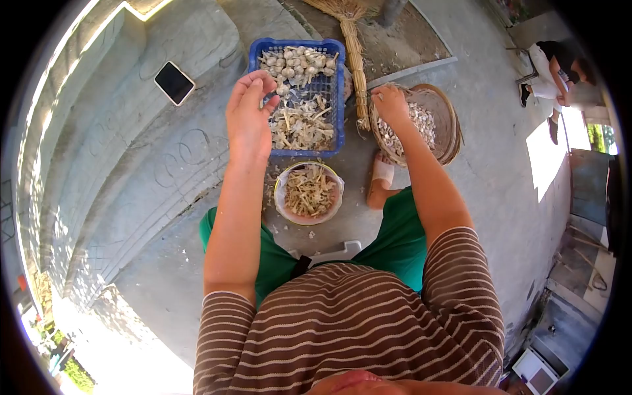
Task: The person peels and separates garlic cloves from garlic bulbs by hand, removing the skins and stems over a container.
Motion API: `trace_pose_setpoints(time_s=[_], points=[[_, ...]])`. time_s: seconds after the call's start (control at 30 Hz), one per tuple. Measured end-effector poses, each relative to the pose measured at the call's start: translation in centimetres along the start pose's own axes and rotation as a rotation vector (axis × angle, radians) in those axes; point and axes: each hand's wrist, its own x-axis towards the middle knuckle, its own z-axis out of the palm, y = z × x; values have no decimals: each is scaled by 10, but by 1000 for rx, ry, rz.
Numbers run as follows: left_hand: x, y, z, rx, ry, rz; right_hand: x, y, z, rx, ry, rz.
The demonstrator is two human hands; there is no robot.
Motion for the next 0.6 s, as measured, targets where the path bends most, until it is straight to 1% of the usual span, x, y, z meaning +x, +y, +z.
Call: trace_pose_setpoints(time_s=[0.03,0.1,0.17,0.23,0.33,0.4,0.43,0.5,0.53,0.57,0.6], points=[[1,2,-1,-41,19,0,4,-9,7,189,14,-159],[4,5,-3,-85,41,1,3,-43,27,425,-148,-168],[4,7,-5,-150,67,1,10,-79,56,399,-334,-170],[6,8,-7,-175,83,0,20,-117,78,339,-438,-159],[7,12,-11,-223,101,-14,40,-154,143,347,-468,-156],[9,14,-14,-257,104,-12,49,-175,172,137,-372,-112],[9,14,-15,-267,80,-11,55,-175,191,134,-372,-120],[9,14,-16,-283,57,-1,67,-167,237,89,-507,-146],[8,14,-16,-299,55,-15,67,-165,239,131,-394,-171],[8,15,-17,-311,54,-33,69,-160,240,129,-395,-177],[8,16,-19,-314,56,-30,67,-163,213,341,-367,-68]])
